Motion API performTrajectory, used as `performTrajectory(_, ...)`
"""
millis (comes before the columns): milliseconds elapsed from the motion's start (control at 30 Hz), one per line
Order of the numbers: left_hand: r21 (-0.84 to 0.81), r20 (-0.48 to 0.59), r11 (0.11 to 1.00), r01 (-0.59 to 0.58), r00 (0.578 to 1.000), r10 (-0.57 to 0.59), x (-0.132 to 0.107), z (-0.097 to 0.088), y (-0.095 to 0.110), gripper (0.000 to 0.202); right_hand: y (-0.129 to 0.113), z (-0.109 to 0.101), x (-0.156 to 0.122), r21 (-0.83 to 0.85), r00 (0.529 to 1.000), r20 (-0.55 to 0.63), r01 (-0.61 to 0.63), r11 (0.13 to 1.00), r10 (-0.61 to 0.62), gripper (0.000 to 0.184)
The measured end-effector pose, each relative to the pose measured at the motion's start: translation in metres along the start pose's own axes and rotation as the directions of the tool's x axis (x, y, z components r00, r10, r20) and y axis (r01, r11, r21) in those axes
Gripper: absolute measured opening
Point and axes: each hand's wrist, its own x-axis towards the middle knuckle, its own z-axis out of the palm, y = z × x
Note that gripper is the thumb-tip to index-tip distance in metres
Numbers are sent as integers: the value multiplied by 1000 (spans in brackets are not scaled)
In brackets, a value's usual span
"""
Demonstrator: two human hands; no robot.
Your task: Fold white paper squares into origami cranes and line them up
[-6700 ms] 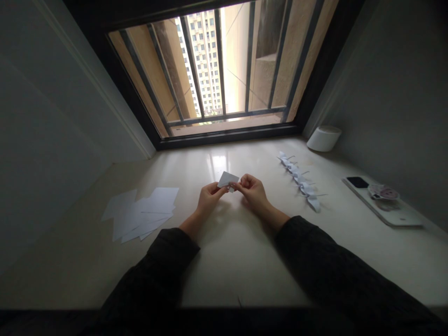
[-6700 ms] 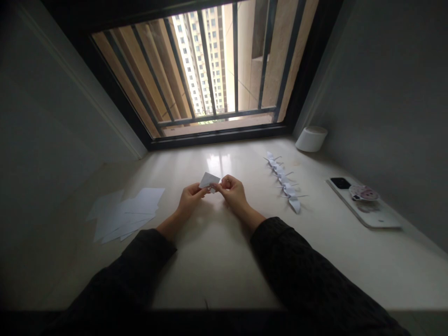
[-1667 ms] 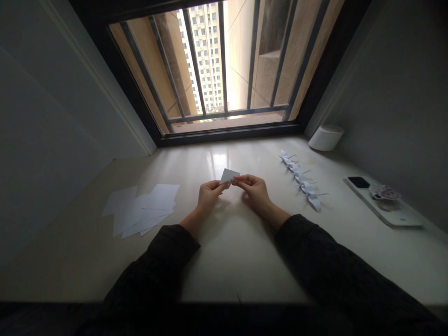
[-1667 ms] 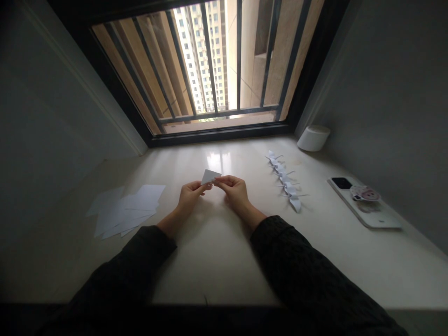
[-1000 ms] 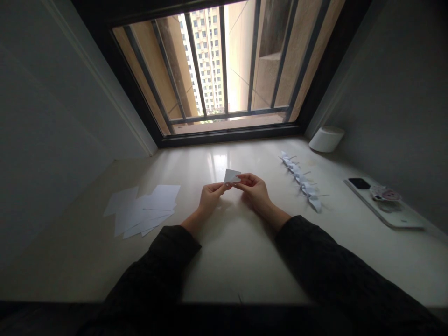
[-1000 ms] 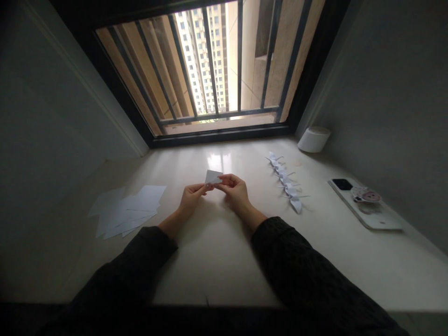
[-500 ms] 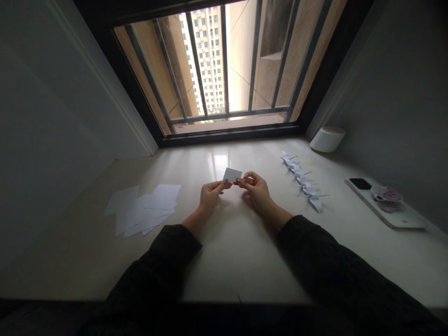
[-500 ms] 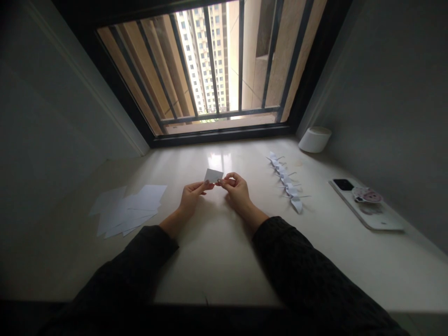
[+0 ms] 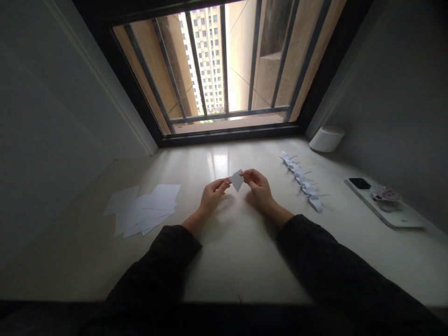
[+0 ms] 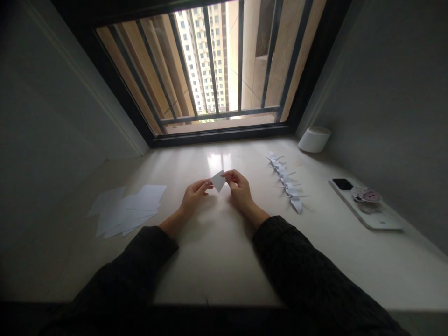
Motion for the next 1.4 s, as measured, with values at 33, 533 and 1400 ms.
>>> performTrajectory(33, -7, 3, 1000, 2, 1000, -2, 0, 0, 2, 45, -1, -1, 0, -65, 999, 23, 39, 997, -38, 14)
performTrajectory(533, 5, -67, 999, -48, 997, 49, -1, 1, -1, 34, -14, 2, -10, -397, 912, 318, 377, 837, -260, 15)
performTrajectory(1400, -57, -106, 994, -93, 991, 86, -1, -1, 3, 37, -19, 3, -7, -106, 995, 77, -63, 992, 71, 22)
